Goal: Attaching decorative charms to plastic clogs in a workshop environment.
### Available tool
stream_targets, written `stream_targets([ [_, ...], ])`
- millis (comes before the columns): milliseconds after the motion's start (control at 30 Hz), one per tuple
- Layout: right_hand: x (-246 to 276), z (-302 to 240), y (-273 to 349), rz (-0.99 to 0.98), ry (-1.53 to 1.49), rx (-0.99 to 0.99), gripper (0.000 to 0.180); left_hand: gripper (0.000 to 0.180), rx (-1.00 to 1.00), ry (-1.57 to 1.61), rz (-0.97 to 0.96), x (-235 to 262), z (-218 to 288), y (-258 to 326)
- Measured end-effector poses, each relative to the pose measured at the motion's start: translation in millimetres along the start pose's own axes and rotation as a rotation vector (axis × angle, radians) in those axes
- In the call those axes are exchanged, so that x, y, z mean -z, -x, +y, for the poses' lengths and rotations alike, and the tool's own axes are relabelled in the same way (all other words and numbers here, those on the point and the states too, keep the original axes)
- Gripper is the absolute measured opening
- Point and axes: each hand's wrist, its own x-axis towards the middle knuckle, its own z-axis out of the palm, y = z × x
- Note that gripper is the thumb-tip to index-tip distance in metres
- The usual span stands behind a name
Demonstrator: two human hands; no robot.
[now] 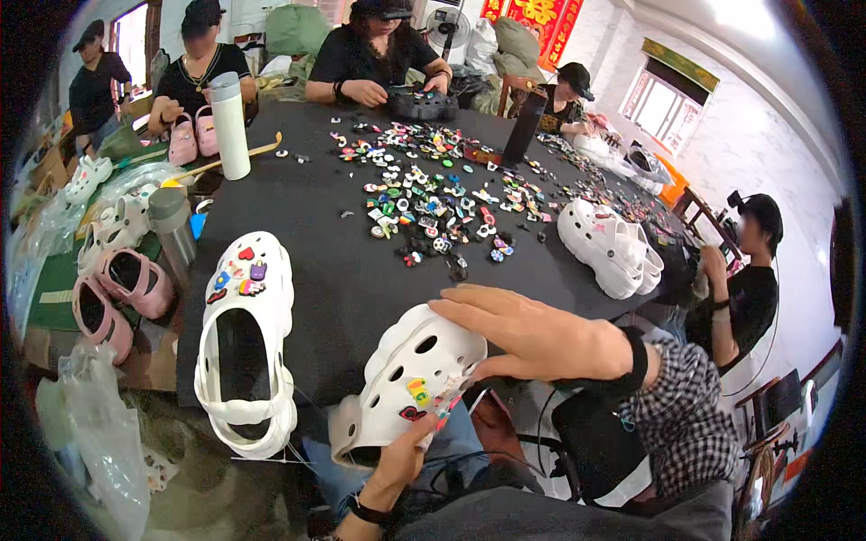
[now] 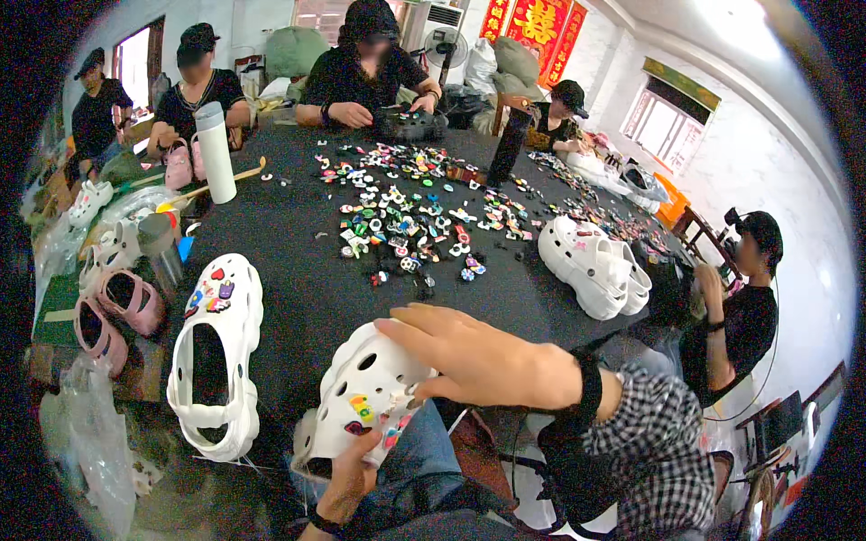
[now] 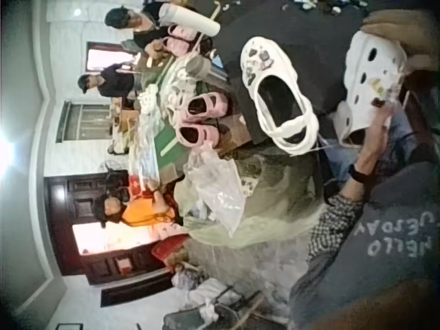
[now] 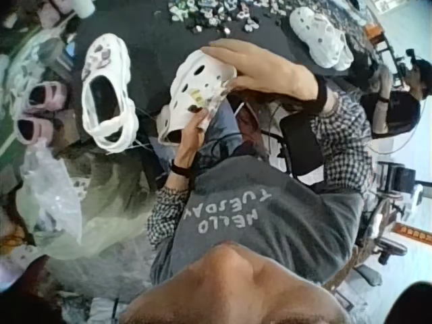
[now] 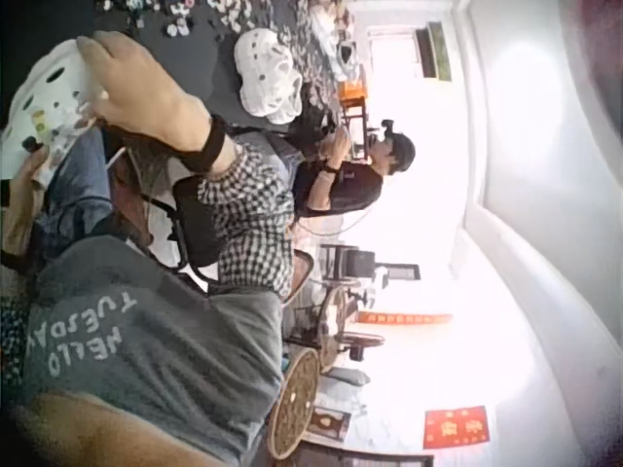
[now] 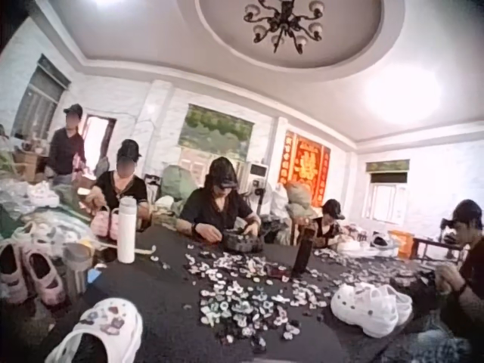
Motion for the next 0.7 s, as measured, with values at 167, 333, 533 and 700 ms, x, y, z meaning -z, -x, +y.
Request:
stream_targets([
  [167,3,-6,-9,-0.053,-0.053,-0.023,0.078,0.049,-0.012,-0.014,-0.05,-6,7,-2],
  [333,-1,-9,-13,0.007,-0.09,-0.017,0.069,0.045,-0.207,-0.231,-0.123,9,-1,-7],
  [533,-3,-10,-12,-0.001,-0.101,-0.039,0.067,0.035,-0.28,-0.293,-0.105,-4,-1,-2],
  [700,-13,-7,-16,0.053,-0.137,-0.055,0.066,0.035,-0.272,-0.422,-0.02,-16,9,5],
])
